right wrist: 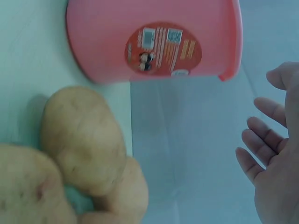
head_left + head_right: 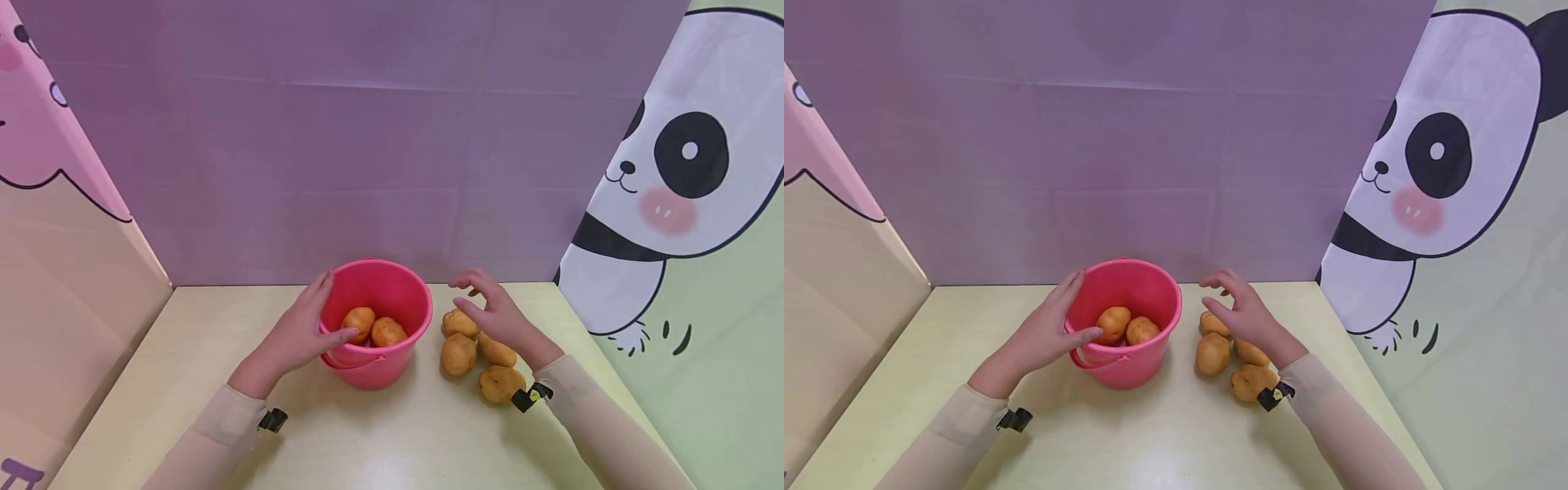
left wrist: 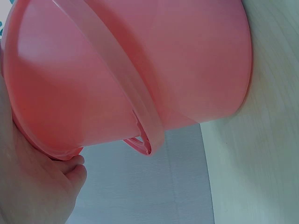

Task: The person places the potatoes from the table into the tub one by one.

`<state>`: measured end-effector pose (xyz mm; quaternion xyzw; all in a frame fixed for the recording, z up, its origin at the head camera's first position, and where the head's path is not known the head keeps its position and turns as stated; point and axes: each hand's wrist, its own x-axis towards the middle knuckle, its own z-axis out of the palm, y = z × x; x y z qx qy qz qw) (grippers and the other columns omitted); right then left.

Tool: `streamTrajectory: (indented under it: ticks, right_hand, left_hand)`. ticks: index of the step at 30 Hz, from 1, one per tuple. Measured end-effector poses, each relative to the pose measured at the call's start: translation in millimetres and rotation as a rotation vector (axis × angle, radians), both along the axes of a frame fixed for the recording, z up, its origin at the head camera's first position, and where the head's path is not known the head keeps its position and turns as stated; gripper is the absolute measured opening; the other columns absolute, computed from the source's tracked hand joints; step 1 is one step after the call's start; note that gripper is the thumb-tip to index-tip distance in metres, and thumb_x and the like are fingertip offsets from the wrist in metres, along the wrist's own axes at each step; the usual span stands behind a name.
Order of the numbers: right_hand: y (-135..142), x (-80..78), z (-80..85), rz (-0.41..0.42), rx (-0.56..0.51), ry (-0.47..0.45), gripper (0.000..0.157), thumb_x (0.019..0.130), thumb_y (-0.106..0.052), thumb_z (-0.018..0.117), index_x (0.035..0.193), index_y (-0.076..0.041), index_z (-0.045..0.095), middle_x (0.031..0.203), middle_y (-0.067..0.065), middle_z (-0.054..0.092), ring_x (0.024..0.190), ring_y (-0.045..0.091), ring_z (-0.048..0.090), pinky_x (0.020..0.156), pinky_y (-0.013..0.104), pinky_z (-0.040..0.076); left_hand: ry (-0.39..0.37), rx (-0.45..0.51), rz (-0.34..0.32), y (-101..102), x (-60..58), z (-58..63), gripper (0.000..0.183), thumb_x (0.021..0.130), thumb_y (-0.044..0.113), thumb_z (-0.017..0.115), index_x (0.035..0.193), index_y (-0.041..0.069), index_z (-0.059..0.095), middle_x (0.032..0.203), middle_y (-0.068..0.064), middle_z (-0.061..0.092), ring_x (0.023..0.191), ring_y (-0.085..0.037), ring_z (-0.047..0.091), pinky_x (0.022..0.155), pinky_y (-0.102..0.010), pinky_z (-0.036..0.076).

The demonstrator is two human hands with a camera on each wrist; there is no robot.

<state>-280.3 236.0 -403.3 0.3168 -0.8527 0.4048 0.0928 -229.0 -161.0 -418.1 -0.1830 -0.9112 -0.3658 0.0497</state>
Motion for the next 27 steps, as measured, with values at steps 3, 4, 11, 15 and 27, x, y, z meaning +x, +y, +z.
streamTrajectory:
  ticks: [3, 4, 11, 15, 27]
  right_hand:
    - [12.7, 1.2, -7.6, -0.013, 0.019, -0.004, 0.027, 0.108, -0.015, 0.071, 0.135, -0.012, 0.071, 0.134, 0.006, 0.066, 0.125, 0.024, 0.059, 0.104, 0.06, 0.054]
    - [17.0, 1.9, -9.8, -0.018, 0.027, -0.001, 0.027, 0.107, -0.015, 0.072, 0.134, -0.012, 0.071, 0.133, 0.005, 0.066, 0.124, 0.025, 0.059, 0.104, 0.059, 0.054]
    - [46.8, 7.9, -31.2, -0.055, 0.075, 0.05, 0.029, 0.103, -0.01, 0.076, 0.132, -0.007, 0.071, 0.127, 0.007, 0.065, 0.12, 0.028, 0.06, 0.1, 0.055, 0.055]
    - [59.7, 9.4, -44.2, -0.081, 0.085, 0.057, 0.031, 0.101, -0.008, 0.078, 0.131, -0.006, 0.071, 0.125, 0.009, 0.065, 0.119, 0.03, 0.059, 0.097, 0.059, 0.054]
    - [86.4, 14.9, -74.3, -0.228, 0.155, -0.036, 0.043, 0.102, -0.021, 0.081, 0.136, 0.001, 0.067, 0.133, 0.025, 0.062, 0.125, 0.045, 0.059, 0.096, 0.056, 0.053]
  left_hand:
    - [0.006, 0.001, 0.01, 3.4, 5.6, -2.2, 0.123, 0.091, 0.053, 0.088, 0.179, 0.011, 0.012, 0.183, -0.015, 0.016, 0.163, -0.046, 0.026, 0.103, -0.066, 0.059]
    - [0.007, 0.002, 0.012, 4.7, 7.5, -2.7, 0.123, 0.091, 0.052, 0.088, 0.179, 0.011, 0.012, 0.183, -0.015, 0.016, 0.163, -0.046, 0.026, 0.103, -0.066, 0.059]
    - [0.003, 0.017, 0.029, 13.2, 20.9, -6.5, 0.123, 0.09, 0.049, 0.09, 0.179, 0.012, 0.012, 0.183, -0.015, 0.016, 0.163, -0.046, 0.026, 0.102, -0.065, 0.06]
    - [0.01, 0.018, 0.031, 14.3, 23.5, -7.3, 0.123, 0.091, 0.049, 0.089, 0.179, 0.012, 0.012, 0.183, -0.015, 0.016, 0.163, -0.046, 0.027, 0.102, -0.065, 0.06]
    - [0.01, 0.025, 0.039, 16.4, 26.2, -8.2, 0.123, 0.09, 0.05, 0.09, 0.179, 0.012, 0.013, 0.183, -0.014, 0.016, 0.163, -0.045, 0.027, 0.101, -0.064, 0.061]
